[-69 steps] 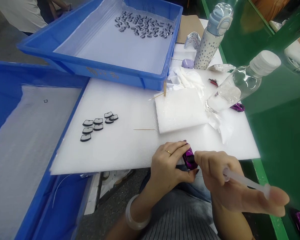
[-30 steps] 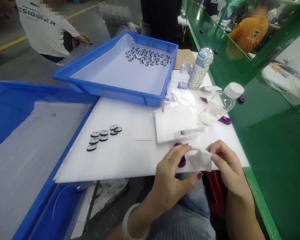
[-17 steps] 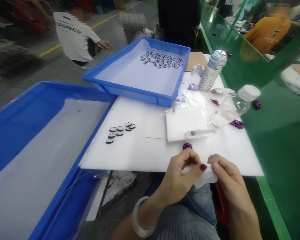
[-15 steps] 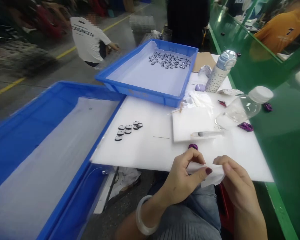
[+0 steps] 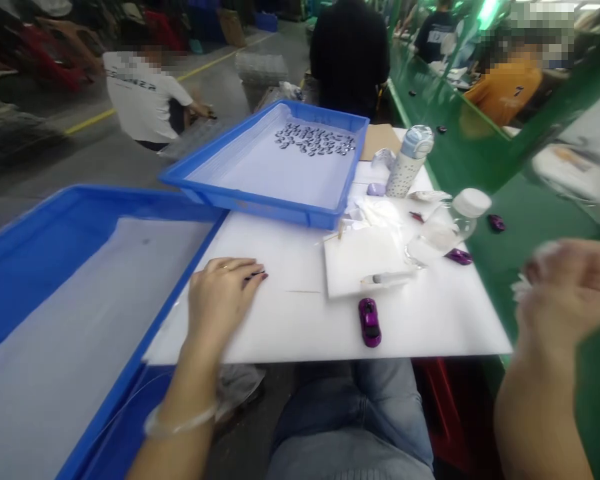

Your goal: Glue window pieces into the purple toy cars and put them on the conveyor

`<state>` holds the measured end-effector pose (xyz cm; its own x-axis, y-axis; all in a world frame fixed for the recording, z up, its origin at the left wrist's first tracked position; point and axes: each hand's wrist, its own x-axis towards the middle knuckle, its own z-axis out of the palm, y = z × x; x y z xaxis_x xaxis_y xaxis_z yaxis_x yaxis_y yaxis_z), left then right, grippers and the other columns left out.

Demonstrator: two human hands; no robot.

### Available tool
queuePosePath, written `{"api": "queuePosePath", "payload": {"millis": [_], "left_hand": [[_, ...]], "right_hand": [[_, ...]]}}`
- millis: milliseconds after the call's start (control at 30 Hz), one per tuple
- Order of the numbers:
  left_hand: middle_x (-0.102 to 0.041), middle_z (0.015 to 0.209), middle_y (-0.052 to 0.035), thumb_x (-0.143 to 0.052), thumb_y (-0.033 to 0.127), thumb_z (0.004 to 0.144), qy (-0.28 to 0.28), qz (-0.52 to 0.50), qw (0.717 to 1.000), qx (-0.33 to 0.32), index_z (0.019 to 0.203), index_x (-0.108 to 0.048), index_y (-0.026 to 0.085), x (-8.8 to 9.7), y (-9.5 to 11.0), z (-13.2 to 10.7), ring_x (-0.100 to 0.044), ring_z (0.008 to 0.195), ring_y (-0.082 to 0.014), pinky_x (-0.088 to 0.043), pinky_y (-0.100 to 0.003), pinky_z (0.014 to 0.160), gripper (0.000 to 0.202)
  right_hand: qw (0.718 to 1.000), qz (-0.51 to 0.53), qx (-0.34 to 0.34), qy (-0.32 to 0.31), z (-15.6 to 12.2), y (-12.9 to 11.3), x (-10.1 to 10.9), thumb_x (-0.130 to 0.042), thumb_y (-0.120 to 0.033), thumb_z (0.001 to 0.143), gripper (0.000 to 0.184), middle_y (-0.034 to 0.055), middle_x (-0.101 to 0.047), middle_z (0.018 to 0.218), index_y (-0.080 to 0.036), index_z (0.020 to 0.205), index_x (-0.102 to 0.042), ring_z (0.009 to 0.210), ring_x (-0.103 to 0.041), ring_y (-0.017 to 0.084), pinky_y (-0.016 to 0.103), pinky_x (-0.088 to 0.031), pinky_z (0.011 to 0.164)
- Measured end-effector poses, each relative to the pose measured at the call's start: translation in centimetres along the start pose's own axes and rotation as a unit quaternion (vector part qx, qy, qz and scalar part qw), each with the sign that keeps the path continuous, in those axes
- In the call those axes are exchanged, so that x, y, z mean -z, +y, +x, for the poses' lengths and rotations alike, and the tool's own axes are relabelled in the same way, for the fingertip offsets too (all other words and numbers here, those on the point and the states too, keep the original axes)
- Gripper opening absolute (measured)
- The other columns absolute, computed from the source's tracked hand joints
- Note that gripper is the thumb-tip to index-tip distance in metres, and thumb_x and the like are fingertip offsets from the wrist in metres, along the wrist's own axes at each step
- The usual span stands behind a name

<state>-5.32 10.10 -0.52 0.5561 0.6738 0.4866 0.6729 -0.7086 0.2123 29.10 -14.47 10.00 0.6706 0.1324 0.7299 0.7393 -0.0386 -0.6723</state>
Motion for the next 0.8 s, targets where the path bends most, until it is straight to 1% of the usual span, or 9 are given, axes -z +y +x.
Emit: {"api": "queuePosePath", "payload": {"millis": [133,233,300,367,500,567,667,733,800], "left_hand": [[-0.074,0.087,-0.0062,-0.044,0.033,0.1,0.018,0.034,0.999,-0.008,0.087,-0.07,0.023,-0.1,0.7,0.0,-0.06,0.096,-0.0346,-0.039,-0.057,0.084,0.03],[-0.073,0.095,-0.0056,-0.044,0.03,0.101,0.041,0.047,0.998,-0.019,0.088,-0.066,0.022,-0.2,1.1,0.1,-0.058,0.105,-0.0347,-0.032,-0.064,0.093,0.027],[-0.073,0.101,-0.0079,-0.05,0.026,0.099,0.077,0.051,0.995,-0.033,0.085,-0.066,0.021,-0.1,1.4,0.1,-0.059,0.104,-0.0357,-0.034,-0.062,0.091,0.022],[-0.073,0.101,-0.01,-0.055,0.021,0.095,0.121,0.052,0.99,-0.054,0.085,-0.068,0.02,0.2,2.0,-0.2,-0.062,0.098,-0.0348,-0.04,-0.056,0.086,0.016],[-0.074,0.093,-0.0085,-0.053,0.014,0.095,0.124,0.034,0.98,-0.153,0.096,-0.07,0.015,1.2,4.2,-2.2,-0.067,0.084,-0.0244,-0.051,-0.036,0.07,0.018],[-0.074,0.087,-0.0065,-0.049,0.013,0.097,0.08,0.036,0.98,-0.18,0.094,-0.071,0.013,1.7,5.4,-3.6,-0.067,0.079,-0.0206,-0.05,-0.031,0.064,0.022],[-0.072,0.082,-0.0067,-0.043,0.017,0.1,0.027,0.023,0.984,-0.176,0.092,-0.073,0.011,2.0,6.1,-4.9,-0.067,0.076,-0.0208,-0.05,-0.031,0.061,0.031],[-0.072,0.086,-0.0076,-0.041,0.022,0.1,-0.002,0.0,0.987,-0.16,0.094,-0.074,0.011,1.9,5.8,-4.9,-0.068,0.076,-0.0219,-0.05,-0.032,0.06,0.035],[-0.072,0.088,-0.0065,-0.041,0.024,0.099,-0.05,-0.032,0.989,-0.137,0.094,-0.075,0.014,1.7,5.2,-4.3,-0.068,0.072,-0.0205,-0.049,-0.031,0.055,0.036]], "right_hand": [[0.976,-0.076,0.176,-0.105,3.3,-0.9,-3.9,-0.052,-0.041,0.095,0.025,0.0048,-0.056,0.077,-0.018,0.087,-0.06,0.07,-0.052,0.015,0.032,-0.04,0.067],[0.938,-0.152,0.269,-0.159,4.5,0.4,-5.4,-0.052,-0.044,0.093,0.029,0.01,-0.057,0.097,-0.017,0.101,-0.057,0.092,-0.056,0.02,0.035,-0.045,0.077],[0.922,-0.171,0.28,-0.207,4.2,1.5,-6.1,-0.054,-0.044,0.091,0.033,0.0124,-0.057,0.105,-0.016,0.109,-0.053,0.098,-0.057,0.022,0.037,-0.047,0.08],[0.93,-0.157,0.253,-0.214,3.5,2.6,-6.3,-0.056,-0.043,0.09,0.035,0.012,-0.059,0.106,-0.016,0.113,-0.051,0.096,-0.059,0.021,0.038,-0.049,0.081],[0.984,-0.086,0.138,-0.067,2.4,4.9,-5.2,-0.067,-0.043,0.081,0.04,0.0054,-0.061,0.1,-0.019,0.107,-0.05,0.084,-0.06,0.017,0.036,-0.051,0.079],[0.997,0.039,-0.031,0.053,2.4,6.0,-4.3,-0.064,-0.04,0.085,0.032,0.0017,-0.058,0.096,-0.02,0.104,-0.047,0.08,-0.059,0.013,0.033,-0.053,0.076],[0.906,0.229,-0.33,0.13,2.5,7.3,-3.4,-0.045,-0.029,0.095,0.011,0.0011,-0.057,0.088,-0.019,0.096,-0.048,0.076,-0.061,0.011,0.029,-0.056,0.073],[0.867,0.257,-0.417,0.094,2.3,8.0,-3.2,-0.036,-0.018,0.093,0.016,0.0034,-0.059,0.084,-0.016,0.092,-0.052,0.075,-0.063,0.012,0.03,-0.058,0.072],[0.858,0.254,-0.443,0.059,1.9,8.6,-3.1,-0.034,-0.011,0.087,0.023,0.0044,-0.06,0.081,-0.016,0.092,-0.055,0.076,-0.065,0.014,0.033,-0.06,0.071]]}}
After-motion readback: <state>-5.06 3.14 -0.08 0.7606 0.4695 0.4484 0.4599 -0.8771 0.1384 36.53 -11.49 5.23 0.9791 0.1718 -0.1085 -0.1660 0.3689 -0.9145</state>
